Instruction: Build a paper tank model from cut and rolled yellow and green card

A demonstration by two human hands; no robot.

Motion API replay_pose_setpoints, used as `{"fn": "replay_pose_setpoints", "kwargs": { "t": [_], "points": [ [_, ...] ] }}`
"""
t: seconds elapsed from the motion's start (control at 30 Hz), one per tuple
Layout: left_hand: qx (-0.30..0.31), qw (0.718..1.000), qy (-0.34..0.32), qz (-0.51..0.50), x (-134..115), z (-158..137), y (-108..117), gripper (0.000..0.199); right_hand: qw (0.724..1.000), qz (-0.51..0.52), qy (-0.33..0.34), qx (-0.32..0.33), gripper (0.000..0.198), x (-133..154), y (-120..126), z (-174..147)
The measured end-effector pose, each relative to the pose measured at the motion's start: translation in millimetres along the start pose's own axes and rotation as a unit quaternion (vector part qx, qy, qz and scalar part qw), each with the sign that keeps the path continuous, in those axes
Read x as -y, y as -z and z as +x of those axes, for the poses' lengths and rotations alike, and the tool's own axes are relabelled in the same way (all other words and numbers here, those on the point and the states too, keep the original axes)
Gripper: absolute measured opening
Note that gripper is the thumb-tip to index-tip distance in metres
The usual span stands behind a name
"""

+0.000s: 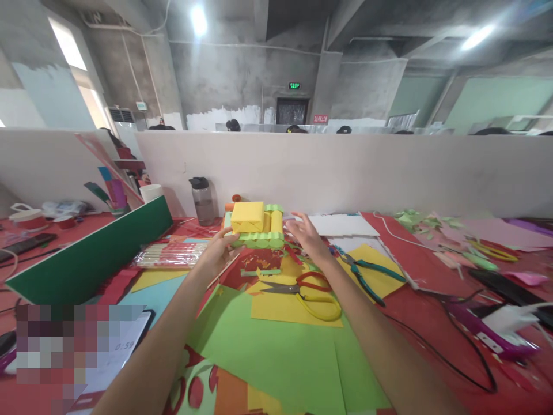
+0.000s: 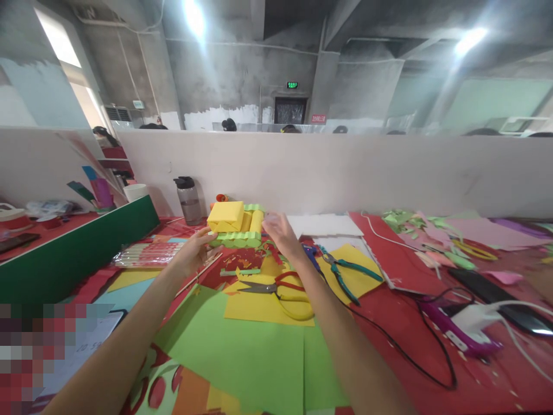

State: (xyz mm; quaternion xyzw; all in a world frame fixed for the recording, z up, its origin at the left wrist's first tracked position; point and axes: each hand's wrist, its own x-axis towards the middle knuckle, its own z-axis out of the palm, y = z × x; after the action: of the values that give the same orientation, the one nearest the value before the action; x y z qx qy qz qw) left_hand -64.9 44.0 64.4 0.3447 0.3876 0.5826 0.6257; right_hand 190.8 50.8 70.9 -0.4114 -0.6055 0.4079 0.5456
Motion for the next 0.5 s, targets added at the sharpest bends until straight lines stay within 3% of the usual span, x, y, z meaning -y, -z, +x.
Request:
{"fn": "replay_pose_setpoints", "kwargs": {
  "t": [0.07,0.13,0.5],
  "points": [
    [0.002,1.000,-0.008,-0.001,1.1,0.7,-0.5,0.039,0.988,0.086,-0.105,0.074,0.049,-4.8,-3.3,0.6],
    [0.014,1.000,-0.014,0.009,2.7,0.7,-1.5,0.040,0.973,0.141,-0.147,0.108,0.046,-8.3,-7.9,-0.4],
    [0.139,0.978,-0.016,0.154,11.0,-2.9,3.3,0.058,0.973,0.161,-0.132,0.098,0.039,-18.2,-16.0,-3.8]
  ]
}}
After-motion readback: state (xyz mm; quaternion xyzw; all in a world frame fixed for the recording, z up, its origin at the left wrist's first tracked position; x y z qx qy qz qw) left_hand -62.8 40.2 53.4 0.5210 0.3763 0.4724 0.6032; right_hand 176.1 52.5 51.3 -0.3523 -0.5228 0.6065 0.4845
